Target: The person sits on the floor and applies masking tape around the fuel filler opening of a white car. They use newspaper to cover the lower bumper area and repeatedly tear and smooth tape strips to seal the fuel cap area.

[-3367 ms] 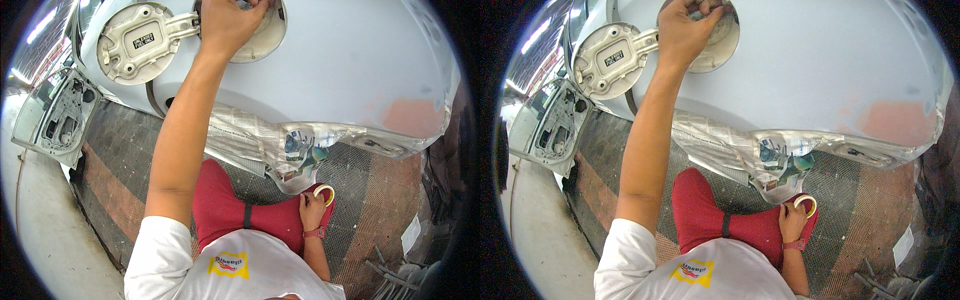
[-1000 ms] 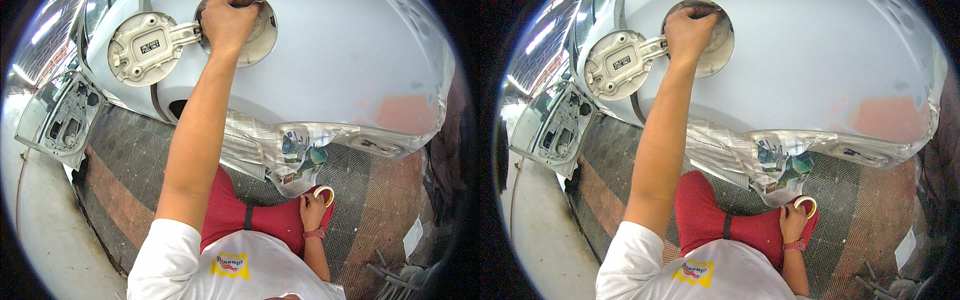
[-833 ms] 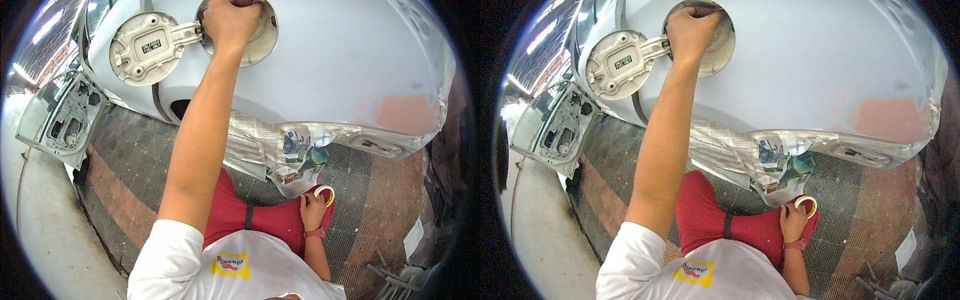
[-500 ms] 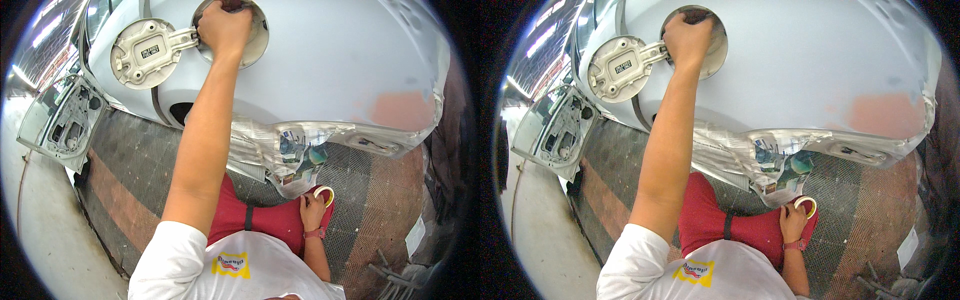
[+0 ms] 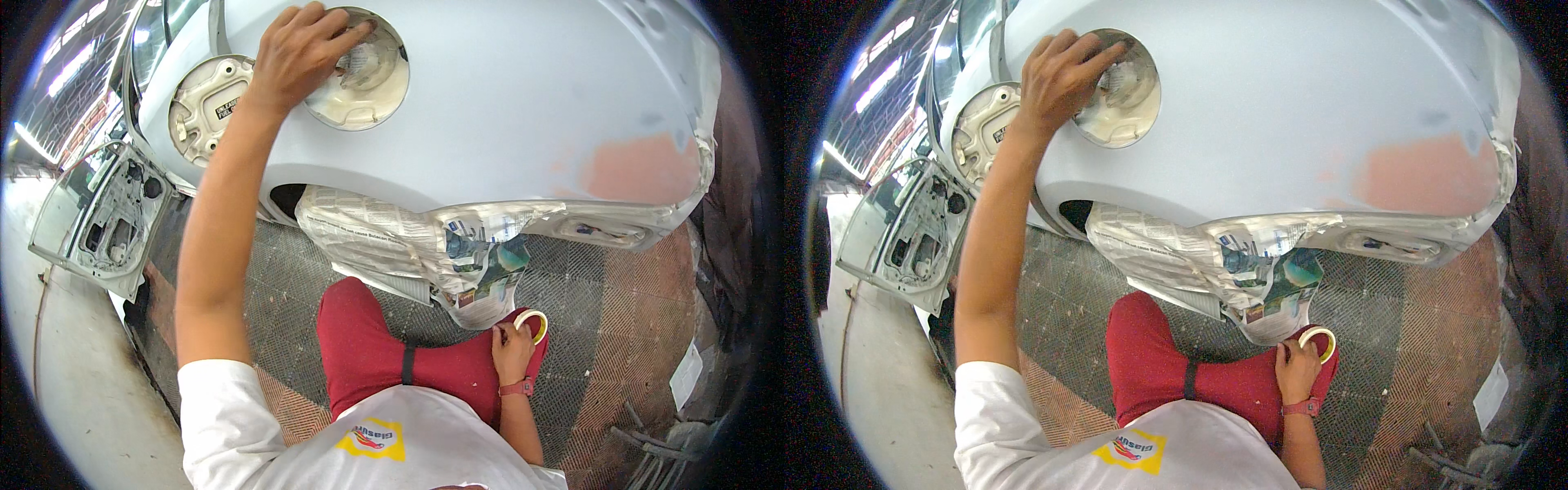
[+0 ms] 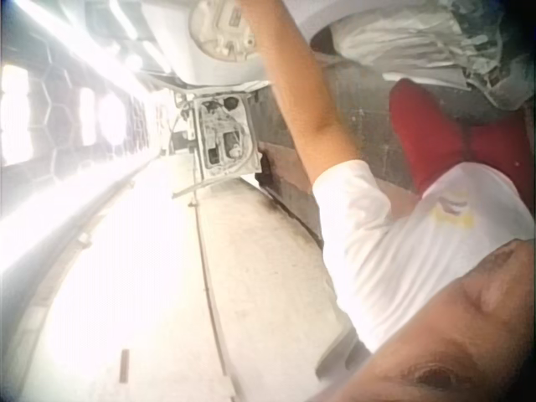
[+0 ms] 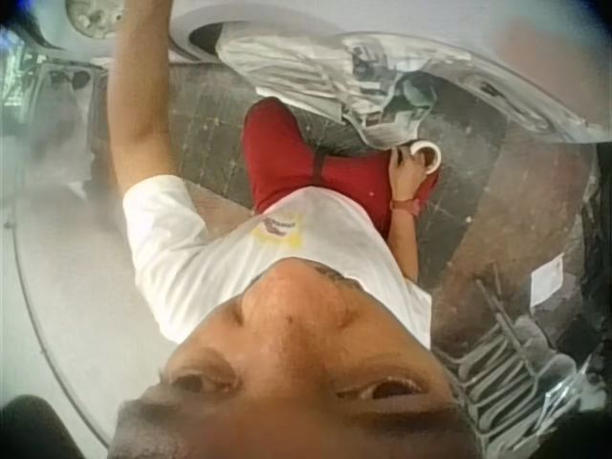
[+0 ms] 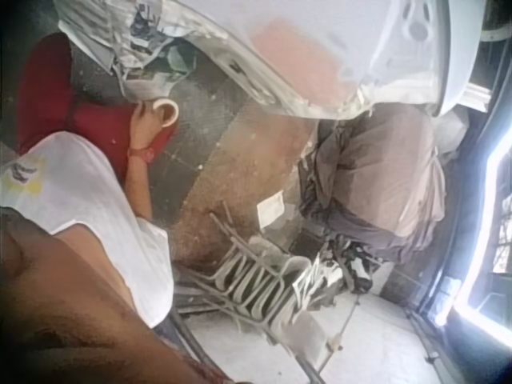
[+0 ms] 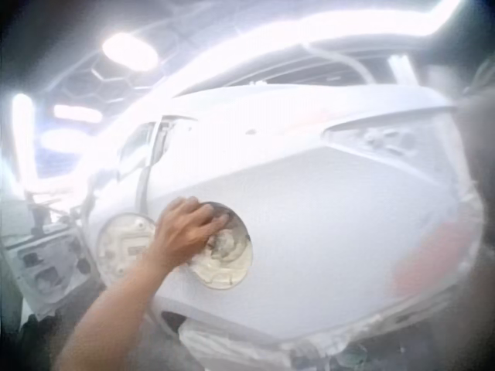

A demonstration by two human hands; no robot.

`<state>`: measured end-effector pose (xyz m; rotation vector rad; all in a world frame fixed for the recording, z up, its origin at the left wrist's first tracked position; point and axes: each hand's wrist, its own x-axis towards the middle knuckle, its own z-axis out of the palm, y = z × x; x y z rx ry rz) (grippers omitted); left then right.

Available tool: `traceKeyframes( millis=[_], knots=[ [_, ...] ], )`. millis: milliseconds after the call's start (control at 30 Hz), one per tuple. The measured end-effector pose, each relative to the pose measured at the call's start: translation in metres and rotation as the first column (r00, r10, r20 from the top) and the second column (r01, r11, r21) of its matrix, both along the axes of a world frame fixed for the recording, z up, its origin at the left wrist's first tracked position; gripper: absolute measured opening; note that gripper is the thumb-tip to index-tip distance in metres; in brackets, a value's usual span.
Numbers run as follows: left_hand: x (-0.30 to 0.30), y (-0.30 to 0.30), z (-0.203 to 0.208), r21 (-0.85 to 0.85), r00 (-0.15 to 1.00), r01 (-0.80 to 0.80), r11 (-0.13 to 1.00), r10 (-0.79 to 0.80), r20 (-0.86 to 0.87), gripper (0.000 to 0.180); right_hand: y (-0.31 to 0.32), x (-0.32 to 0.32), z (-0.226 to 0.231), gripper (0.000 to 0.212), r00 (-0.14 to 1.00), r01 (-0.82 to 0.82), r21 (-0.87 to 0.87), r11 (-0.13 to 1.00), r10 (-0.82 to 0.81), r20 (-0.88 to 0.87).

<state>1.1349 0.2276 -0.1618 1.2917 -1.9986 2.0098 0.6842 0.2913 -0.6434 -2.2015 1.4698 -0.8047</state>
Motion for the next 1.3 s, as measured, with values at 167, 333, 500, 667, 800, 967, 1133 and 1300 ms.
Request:
traceKeyframes(
  millis=[167,333,500,667,800,967,1133,1300],
  knots=[
    [0.013,-0.015,0.022,0.201,0.983,-0.055,0.978,0.019,0.181,0.037,-0.001,0.004,-0.002,0.017,1.0,-0.004,-0.11,0.994,0.004,0.004],
    [0.02,-0.027,0.025,0.193,0.971,-0.068,0.979,0.02,0.237,0.029,0.002,0.008,0.0,0.017,1.0,-0.001,-0.097,0.995,0.0,-0.011],
    [0.023,-0.028,0.025,0.184,0.97,-0.071,0.98,0.025,0.243,0.024,0.004,0.011,0.003,0.021,0.999,-0.003,-0.051,0.999,0.001,-0.034],
    [0.015,-0.025,0.022,0.216,0.972,-0.155,0.964,0.109,0.21,0.018,0.003,0.015,0.003,0.019,1.0,-0.006,-0.069,0.998,0.005,-0.016],
    [0.009,-0.021,0.02,0.18,0.971,-0.165,0.97,0.128,0.203,0.018,0.003,0.016,0.004,0.018,1.0,-0.007,-0.074,0.997,0.006,-0.016],
    [0.007,-0.02,0.018,0.157,0.978,-0.161,0.974,0.136,0.157,0.016,0.003,0.013,0.004,0.025,0.999,-0.023,0.017,1.0,0.023,-0.038],
    [0.005,-0.021,0.017,0.131,0.969,-0.202,0.971,0.178,0.171,0.01,0.002,0.013,0.003,0.016,1.0,-0.024,-0.116,0.993,0.024,-0.005],
    [0.004,-0.021,0.019,0.161,0.974,-0.175,0.971,0.147,0.175,0.008,0.001,0.011,-0.003,0.021,0.999,-0.034,-0.042,0.999,0.034,-0.01]
  ],
)
